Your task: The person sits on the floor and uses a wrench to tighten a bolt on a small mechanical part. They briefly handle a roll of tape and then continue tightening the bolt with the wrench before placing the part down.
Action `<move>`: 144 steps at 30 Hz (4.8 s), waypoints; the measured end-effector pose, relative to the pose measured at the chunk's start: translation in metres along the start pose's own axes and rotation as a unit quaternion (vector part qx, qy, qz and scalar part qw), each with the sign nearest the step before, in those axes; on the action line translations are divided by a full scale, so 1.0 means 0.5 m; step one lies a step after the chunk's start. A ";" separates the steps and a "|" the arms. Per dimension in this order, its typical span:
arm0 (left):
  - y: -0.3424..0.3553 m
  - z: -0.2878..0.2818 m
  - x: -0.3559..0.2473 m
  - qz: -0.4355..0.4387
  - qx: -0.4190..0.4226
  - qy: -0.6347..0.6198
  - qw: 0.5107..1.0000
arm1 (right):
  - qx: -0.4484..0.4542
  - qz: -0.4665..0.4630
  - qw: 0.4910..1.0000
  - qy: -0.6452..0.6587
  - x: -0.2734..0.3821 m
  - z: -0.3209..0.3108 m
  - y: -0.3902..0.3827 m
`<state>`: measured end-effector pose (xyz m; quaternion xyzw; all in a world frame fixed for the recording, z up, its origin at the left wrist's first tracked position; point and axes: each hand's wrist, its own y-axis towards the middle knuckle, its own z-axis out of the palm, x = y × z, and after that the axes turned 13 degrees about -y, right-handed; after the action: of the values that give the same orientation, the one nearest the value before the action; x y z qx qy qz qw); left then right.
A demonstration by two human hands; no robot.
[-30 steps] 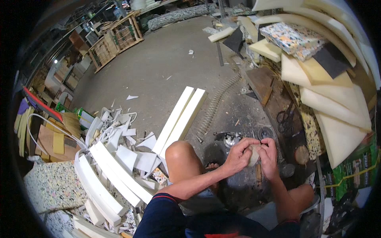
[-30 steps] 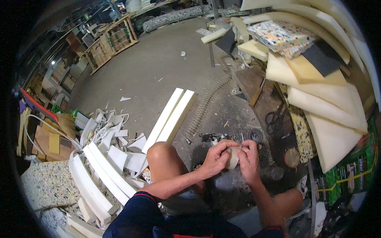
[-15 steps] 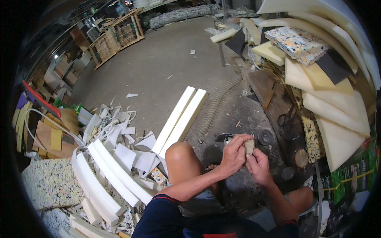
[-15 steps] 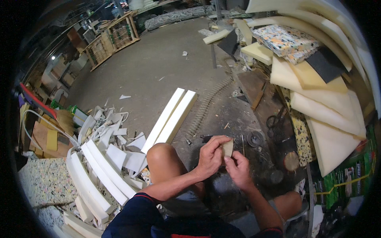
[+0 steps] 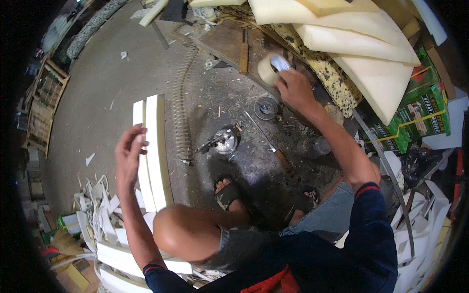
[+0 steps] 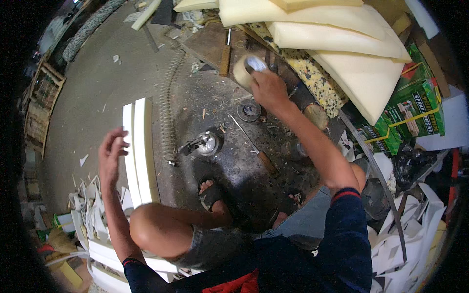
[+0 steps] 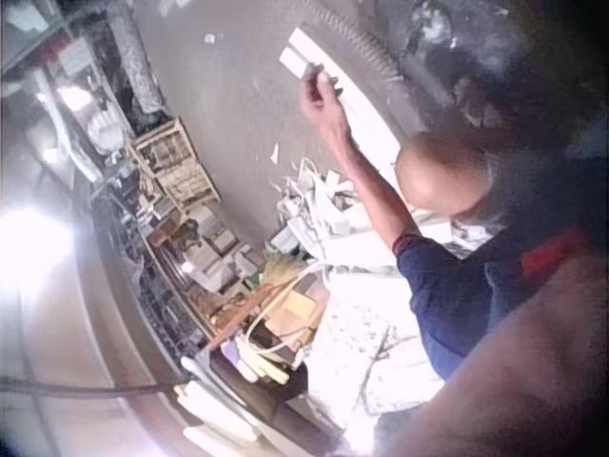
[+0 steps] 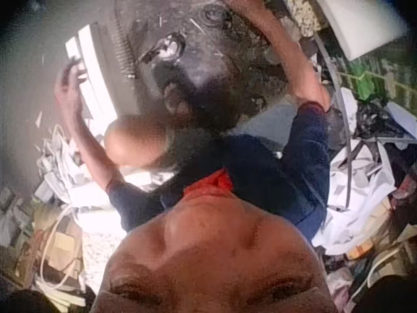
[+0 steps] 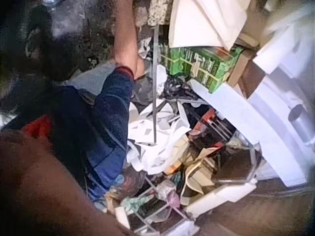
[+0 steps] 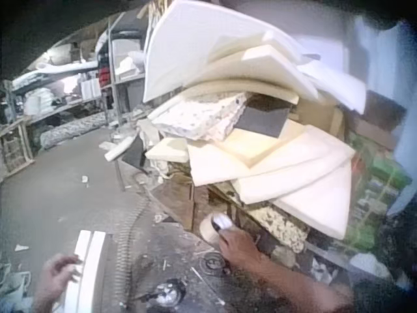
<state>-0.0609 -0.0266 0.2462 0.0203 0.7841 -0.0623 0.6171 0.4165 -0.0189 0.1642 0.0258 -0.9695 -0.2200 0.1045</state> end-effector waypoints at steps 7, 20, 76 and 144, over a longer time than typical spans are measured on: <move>0.182 0.185 0.271 -0.098 0.238 0.104 0.960 | 0.084 0.006 0.967 -0.240 -0.094 0.252 0.195; 0.167 0.284 0.484 -0.229 0.313 -0.086 0.918 | 0.115 0.339 0.884 0.301 0.136 0.245 -0.155; -0.008 0.341 0.620 -0.132 -0.076 -0.043 0.987 | 0.076 0.596 0.569 0.561 0.354 0.572 -0.361; -0.005 0.355 0.626 -0.072 -0.085 -0.057 0.992 | 0.294 0.339 0.810 0.376 0.380 0.494 -0.251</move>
<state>0.0356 -0.0651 -0.0983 -0.0928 0.7494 -0.0405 0.6543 0.1787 -0.0464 -0.0715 -0.1947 -0.8200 0.1523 0.5162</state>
